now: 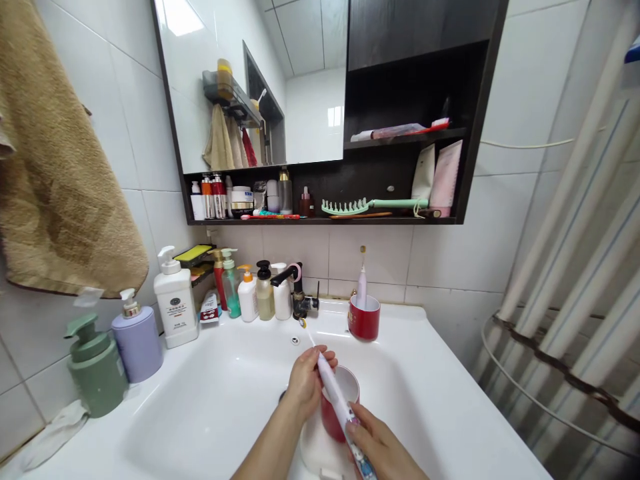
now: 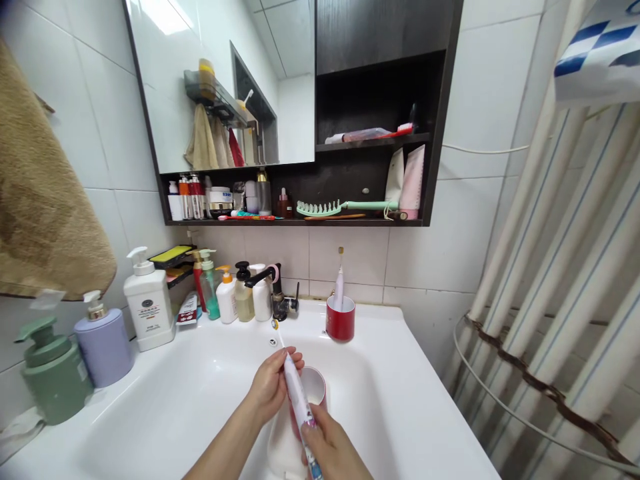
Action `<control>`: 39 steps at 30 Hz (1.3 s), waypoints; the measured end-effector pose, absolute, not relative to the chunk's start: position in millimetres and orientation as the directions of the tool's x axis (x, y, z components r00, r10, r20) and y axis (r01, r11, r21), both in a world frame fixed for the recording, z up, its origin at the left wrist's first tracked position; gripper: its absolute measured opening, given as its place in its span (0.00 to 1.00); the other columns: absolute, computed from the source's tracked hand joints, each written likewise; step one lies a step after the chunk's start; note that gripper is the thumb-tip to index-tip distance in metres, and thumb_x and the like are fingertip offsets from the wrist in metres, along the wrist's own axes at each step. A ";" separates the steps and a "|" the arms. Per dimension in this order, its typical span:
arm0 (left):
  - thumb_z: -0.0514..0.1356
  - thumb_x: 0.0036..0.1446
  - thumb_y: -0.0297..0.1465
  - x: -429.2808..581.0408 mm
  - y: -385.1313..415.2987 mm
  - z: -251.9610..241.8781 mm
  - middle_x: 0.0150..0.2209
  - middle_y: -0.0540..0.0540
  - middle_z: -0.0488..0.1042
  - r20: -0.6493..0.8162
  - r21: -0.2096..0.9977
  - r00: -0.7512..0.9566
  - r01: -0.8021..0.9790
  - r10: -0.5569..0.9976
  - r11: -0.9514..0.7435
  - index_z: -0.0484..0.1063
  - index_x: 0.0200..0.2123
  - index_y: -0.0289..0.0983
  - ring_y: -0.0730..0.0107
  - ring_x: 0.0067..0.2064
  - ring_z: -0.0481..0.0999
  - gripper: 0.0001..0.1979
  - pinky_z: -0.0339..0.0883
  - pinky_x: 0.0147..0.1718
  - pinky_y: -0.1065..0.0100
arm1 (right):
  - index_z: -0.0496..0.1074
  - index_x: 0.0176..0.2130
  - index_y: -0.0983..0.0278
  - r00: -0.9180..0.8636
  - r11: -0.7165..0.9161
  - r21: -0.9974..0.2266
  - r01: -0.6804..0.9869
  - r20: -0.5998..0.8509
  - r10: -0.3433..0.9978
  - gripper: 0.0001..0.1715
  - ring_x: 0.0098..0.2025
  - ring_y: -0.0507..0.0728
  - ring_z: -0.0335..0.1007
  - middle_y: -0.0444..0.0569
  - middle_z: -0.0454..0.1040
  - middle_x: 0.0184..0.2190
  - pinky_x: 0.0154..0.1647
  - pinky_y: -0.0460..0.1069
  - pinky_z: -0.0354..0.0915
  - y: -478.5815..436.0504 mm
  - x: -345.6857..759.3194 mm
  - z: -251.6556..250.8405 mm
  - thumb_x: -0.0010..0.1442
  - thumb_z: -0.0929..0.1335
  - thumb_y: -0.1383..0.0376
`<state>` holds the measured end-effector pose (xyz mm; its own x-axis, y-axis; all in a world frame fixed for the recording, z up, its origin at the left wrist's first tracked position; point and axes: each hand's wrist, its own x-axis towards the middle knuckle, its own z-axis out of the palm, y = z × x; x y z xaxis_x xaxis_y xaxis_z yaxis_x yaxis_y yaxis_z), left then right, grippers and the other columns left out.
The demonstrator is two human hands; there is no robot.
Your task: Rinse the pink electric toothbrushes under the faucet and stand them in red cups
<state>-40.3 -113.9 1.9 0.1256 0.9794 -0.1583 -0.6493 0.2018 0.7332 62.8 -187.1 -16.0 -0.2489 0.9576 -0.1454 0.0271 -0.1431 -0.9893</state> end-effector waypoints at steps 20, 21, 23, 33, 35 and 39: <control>0.53 0.44 0.27 -37.1 -112.0 6.9 0.16 0.50 0.66 -0.173 0.719 -0.031 -0.687 0.984 0.105 0.62 0.20 0.32 0.77 0.19 0.67 0.04 0.61 0.24 0.73 | 0.55 0.29 0.64 -0.157 -0.058 -0.955 0.292 -0.107 0.982 0.14 0.09 0.43 0.47 0.35 0.54 0.12 0.09 0.40 0.45 -185.5 54.3 -12.6 0.48 0.57 0.56; 0.53 0.44 0.27 -37.1 -111.9 6.9 0.15 0.50 0.66 -0.168 0.709 -0.030 -0.698 0.985 0.100 0.61 0.20 0.32 0.77 0.19 0.67 0.04 0.61 0.23 0.73 | 0.54 0.28 0.64 -0.167 -0.067 -0.960 0.273 -0.116 0.979 0.14 0.09 0.43 0.47 0.35 0.54 0.12 0.09 0.40 0.45 -185.6 53.8 -13.0 0.48 0.56 0.56; 0.53 0.43 0.27 -37.3 -111.4 6.6 0.15 0.50 0.65 -0.163 0.688 -0.024 -0.719 0.986 0.096 0.61 0.19 0.32 0.77 0.18 0.66 0.05 0.61 0.22 0.73 | 0.52 0.27 0.64 -0.223 -0.137 -0.973 0.187 -0.178 0.958 0.15 0.08 0.43 0.47 0.36 0.55 0.12 0.09 0.40 0.44 -185.4 52.8 -14.9 0.49 0.54 0.54; 0.52 0.43 0.26 -38.5 -105.4 -1.4 0.15 0.50 0.63 -0.172 0.636 -0.013 -0.765 0.985 0.101 0.61 0.19 0.32 0.77 0.18 0.65 0.05 0.59 0.20 0.73 | 0.53 0.29 0.65 -0.229 -0.165 -0.968 0.189 -0.207 0.951 0.13 0.09 0.43 0.47 0.35 0.55 0.12 0.09 0.40 0.47 -185.5 50.8 -15.4 0.50 0.54 0.56; 0.52 0.44 0.25 -38.6 -104.2 -2.9 0.15 0.50 0.63 -0.183 0.635 -0.014 -0.765 0.983 0.107 0.61 0.19 0.33 0.77 0.18 0.65 0.05 0.59 0.20 0.73 | 0.53 0.29 0.65 -0.228 -0.162 -0.969 0.186 -0.203 0.952 0.13 0.09 0.43 0.47 0.35 0.55 0.11 0.10 0.40 0.46 -186.3 51.2 -14.0 0.49 0.55 0.57; 0.51 0.45 0.25 -38.8 -102.9 -3.2 0.14 0.51 0.62 -0.199 0.631 -0.010 -0.767 0.980 0.120 0.60 0.18 0.33 0.78 0.17 0.64 0.06 0.58 0.19 0.74 | 0.53 0.29 0.65 -0.294 -0.209 -0.971 0.114 -0.234 0.927 0.15 0.08 0.43 0.49 0.36 0.57 0.12 0.10 0.40 0.45 -186.9 51.9 -13.4 0.51 0.52 0.56</control>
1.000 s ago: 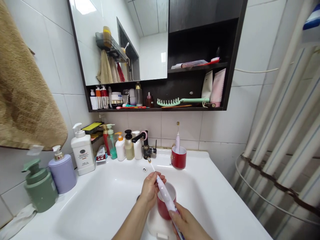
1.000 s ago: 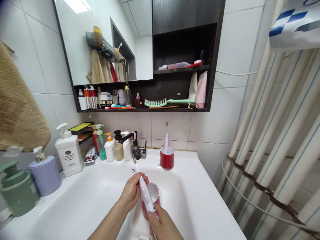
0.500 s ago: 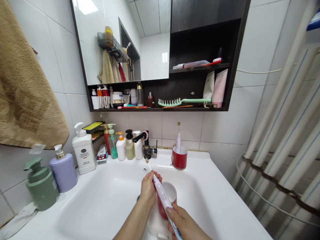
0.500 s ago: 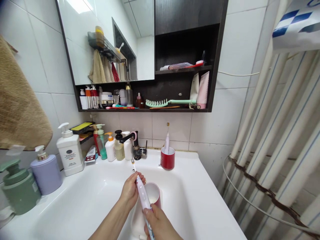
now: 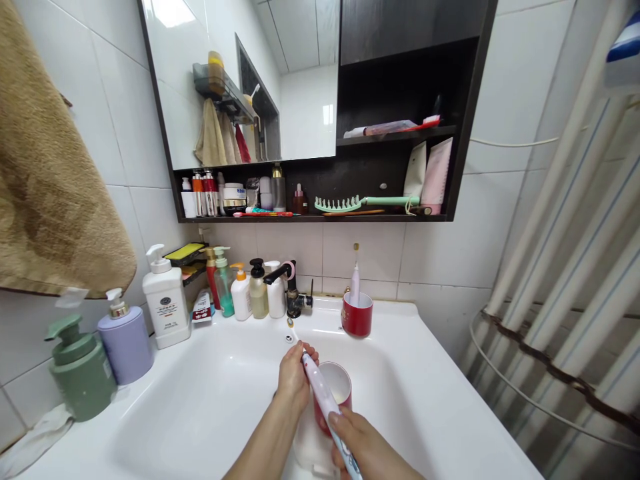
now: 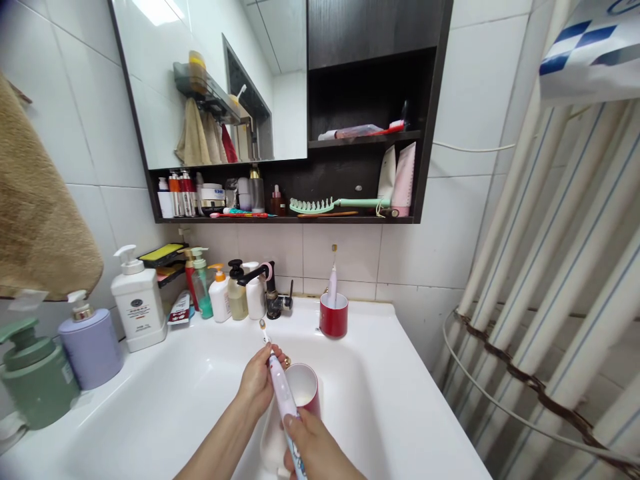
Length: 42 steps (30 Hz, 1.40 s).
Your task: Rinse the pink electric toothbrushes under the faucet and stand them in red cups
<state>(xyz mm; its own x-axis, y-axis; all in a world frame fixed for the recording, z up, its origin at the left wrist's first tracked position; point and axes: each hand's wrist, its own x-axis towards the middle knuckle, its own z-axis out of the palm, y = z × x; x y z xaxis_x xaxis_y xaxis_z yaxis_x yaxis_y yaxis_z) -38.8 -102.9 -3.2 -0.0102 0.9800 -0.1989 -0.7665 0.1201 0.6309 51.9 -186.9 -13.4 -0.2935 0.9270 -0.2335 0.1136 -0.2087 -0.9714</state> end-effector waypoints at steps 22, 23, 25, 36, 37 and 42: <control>0.51 0.45 0.26 -38.7 -102.7 -3.6 0.15 0.51 0.61 -0.203 0.626 -0.033 -0.773 0.979 0.104 0.60 0.19 0.33 0.78 0.17 0.63 0.06 0.59 0.18 0.73 | 0.53 0.28 0.64 -0.295 -0.212 -0.969 0.125 -0.240 0.925 0.18 0.08 0.44 0.48 0.37 0.57 0.12 0.10 0.41 0.43 -189.3 53.2 -9.6 0.48 0.54 0.51; 0.51 0.46 0.26 -38.8 -102.7 -3.1 0.15 0.51 0.61 -0.203 0.624 -0.026 -0.774 0.979 0.109 0.60 0.18 0.33 0.79 0.17 0.63 0.06 0.59 0.18 0.73 | 0.53 0.28 0.64 -0.308 -0.222 -0.969 0.112 -0.246 0.919 0.18 0.08 0.44 0.48 0.37 0.56 0.12 0.10 0.41 0.43 -189.7 53.8 -9.2 0.48 0.53 0.51; 0.50 0.46 0.26 -40.7 -101.7 -1.1 0.15 0.51 0.61 -0.215 0.632 -0.047 -0.768 0.975 0.103 0.60 0.18 0.33 0.80 0.16 0.62 0.07 0.58 0.17 0.74 | 0.53 0.27 0.64 -0.283 -0.197 -0.968 0.155 -0.235 0.930 0.17 0.09 0.44 0.47 0.36 0.55 0.11 0.11 0.41 0.44 -190.3 54.3 -10.7 0.48 0.54 0.52; 0.50 0.46 0.26 -51.1 -92.5 -1.5 0.16 0.51 0.65 -0.215 0.850 -0.006 -0.494 0.977 0.184 0.59 0.20 0.33 0.80 0.17 0.65 0.05 0.59 0.18 0.76 | 0.55 0.36 0.66 -0.181 -0.099 -0.975 0.197 -0.135 0.974 0.21 0.10 0.45 0.45 0.34 0.51 0.11 0.10 0.41 0.46 -189.2 54.5 -16.4 0.48 0.56 0.53; 0.51 0.46 0.26 -47.6 -91.0 -2.7 0.15 0.51 0.64 -0.212 0.888 0.010 -0.416 0.977 0.196 0.59 0.19 0.34 0.80 0.16 0.64 0.06 0.58 0.18 0.76 | 0.55 0.37 0.66 -0.157 -0.076 -0.973 0.219 -0.112 0.981 0.20 0.11 0.45 0.46 0.35 0.52 0.12 0.11 0.41 0.47 -189.7 56.1 -13.4 0.48 0.56 0.54; 0.54 0.41 0.24 -26.1 -64.3 -4.2 0.09 0.53 0.60 -0.184 0.966 -0.012 -0.188 0.983 0.179 0.59 0.13 0.34 0.78 0.11 0.58 0.09 0.52 0.13 0.74 | 0.58 0.36 0.67 -0.097 0.076 -0.948 0.308 0.048 0.994 0.16 0.17 0.45 0.50 0.40 0.57 0.18 0.18 0.42 0.51 -191.4 62.0 -7.0 0.47 0.59 0.60</control>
